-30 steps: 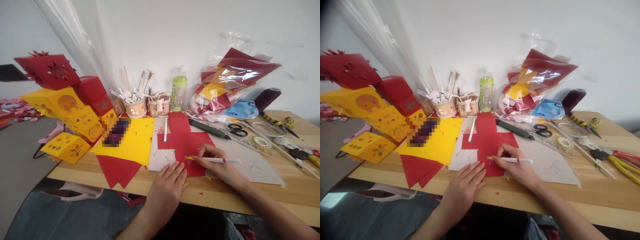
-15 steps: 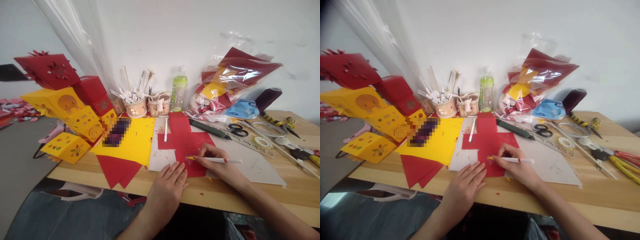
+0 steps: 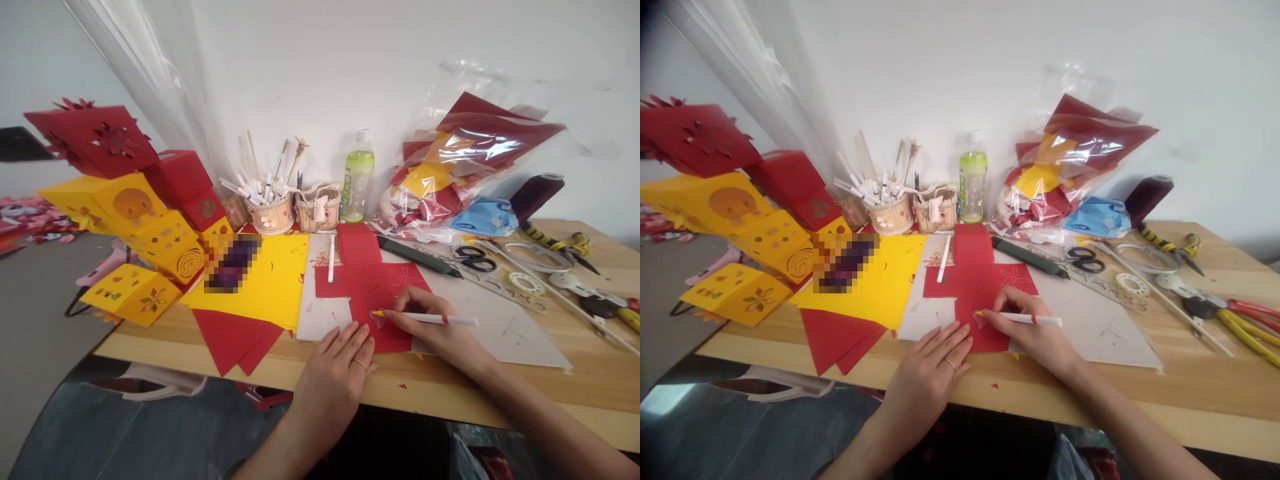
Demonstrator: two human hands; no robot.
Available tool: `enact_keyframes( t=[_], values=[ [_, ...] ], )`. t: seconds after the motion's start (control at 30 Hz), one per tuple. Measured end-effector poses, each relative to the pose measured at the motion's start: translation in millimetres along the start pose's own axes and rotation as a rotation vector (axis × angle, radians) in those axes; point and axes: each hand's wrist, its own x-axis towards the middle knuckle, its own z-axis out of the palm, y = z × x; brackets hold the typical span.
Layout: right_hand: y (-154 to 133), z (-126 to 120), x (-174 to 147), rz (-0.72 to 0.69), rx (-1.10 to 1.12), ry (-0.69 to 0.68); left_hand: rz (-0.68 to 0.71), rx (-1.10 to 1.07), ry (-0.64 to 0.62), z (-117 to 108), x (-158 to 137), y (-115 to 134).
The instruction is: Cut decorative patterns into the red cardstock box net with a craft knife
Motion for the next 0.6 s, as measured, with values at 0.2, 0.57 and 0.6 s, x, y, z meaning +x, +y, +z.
enact_keyframes(
  t=[0.2,0.57,0.6],
  values=[
    [0.1,-0.7,-0.5,0.01,0.008,0.033,0.006,0.009,-0.013,-0.4,-0.7,-0.8],
    [0.6,-0.9,0.8,0.011,0.02,0.032,0.004,0.001,0.0,-1.3,1.0,0.1],
    [0.4,-0.9,0.7,0.011,0.019,0.033,0.004,0.002,0.001,-1.4,1.0,0.1]
  ],
)
